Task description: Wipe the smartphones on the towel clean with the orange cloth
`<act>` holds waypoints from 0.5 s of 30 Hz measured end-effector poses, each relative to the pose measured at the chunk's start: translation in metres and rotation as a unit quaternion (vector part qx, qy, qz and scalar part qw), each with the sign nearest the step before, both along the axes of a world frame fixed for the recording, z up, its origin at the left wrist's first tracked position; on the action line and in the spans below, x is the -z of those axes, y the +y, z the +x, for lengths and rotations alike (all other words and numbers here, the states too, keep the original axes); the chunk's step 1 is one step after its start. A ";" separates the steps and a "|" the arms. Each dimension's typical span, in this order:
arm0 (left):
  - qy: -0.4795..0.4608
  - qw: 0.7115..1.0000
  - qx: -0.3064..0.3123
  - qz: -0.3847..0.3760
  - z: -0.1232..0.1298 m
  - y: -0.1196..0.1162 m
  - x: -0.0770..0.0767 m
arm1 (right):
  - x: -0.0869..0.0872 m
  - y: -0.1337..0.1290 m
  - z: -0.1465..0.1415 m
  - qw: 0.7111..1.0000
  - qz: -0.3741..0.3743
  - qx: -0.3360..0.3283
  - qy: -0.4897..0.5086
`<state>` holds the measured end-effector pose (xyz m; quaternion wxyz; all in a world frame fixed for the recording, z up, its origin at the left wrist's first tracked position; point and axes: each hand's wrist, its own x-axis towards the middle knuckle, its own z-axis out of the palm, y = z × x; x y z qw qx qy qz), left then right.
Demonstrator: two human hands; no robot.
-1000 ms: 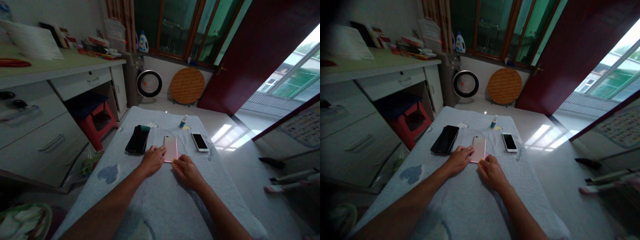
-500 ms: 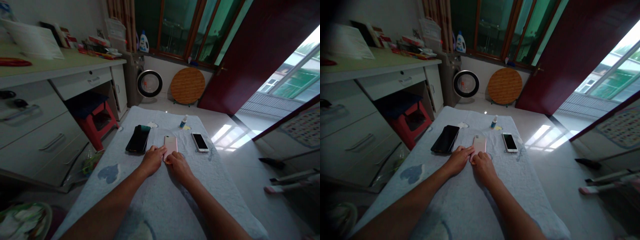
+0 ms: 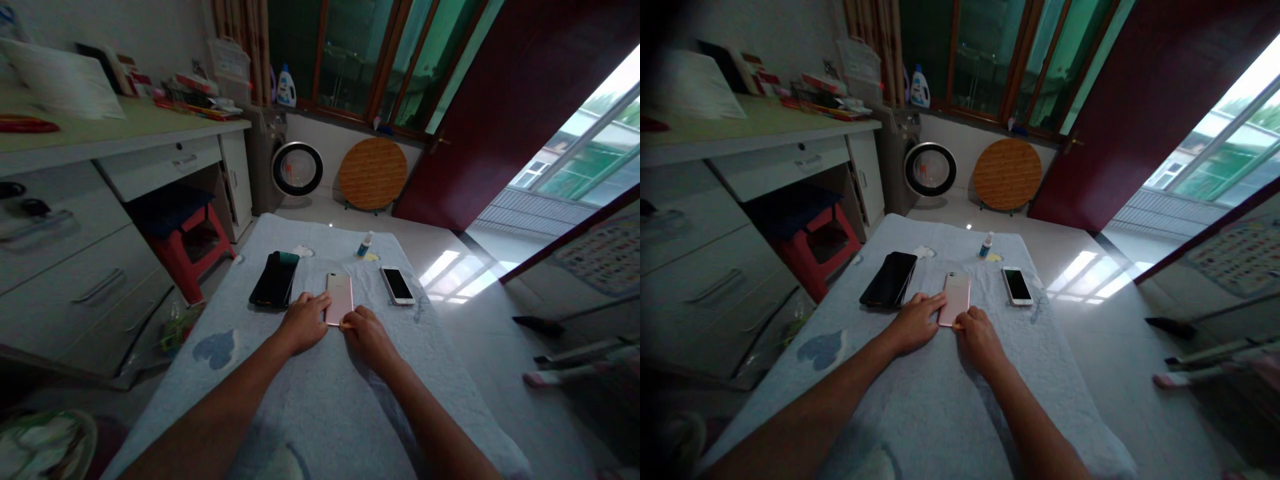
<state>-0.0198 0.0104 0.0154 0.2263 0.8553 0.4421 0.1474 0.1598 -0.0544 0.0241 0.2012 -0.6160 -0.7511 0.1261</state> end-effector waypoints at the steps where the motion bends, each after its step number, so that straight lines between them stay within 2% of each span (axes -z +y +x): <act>1: 0.000 1.000 0.002 0.001 0.000 -0.001 -0.001 | 0.001 -0.002 0.007 1.000 -0.003 0.000 0.010; 4: -0.001 1.000 0.011 0.003 0.000 -0.003 -0.001 | 0.001 -0.001 0.018 1.000 -0.009 -0.010 0.026; 7: 0.001 1.000 0.010 0.006 0.000 -0.003 -0.001 | 0.000 0.012 0.018 1.000 -0.010 -0.005 0.011; 15: 0.020 1.000 0.011 0.020 0.001 -0.002 0.000 | 0.002 0.088 0.020 0.996 0.003 0.067 -0.060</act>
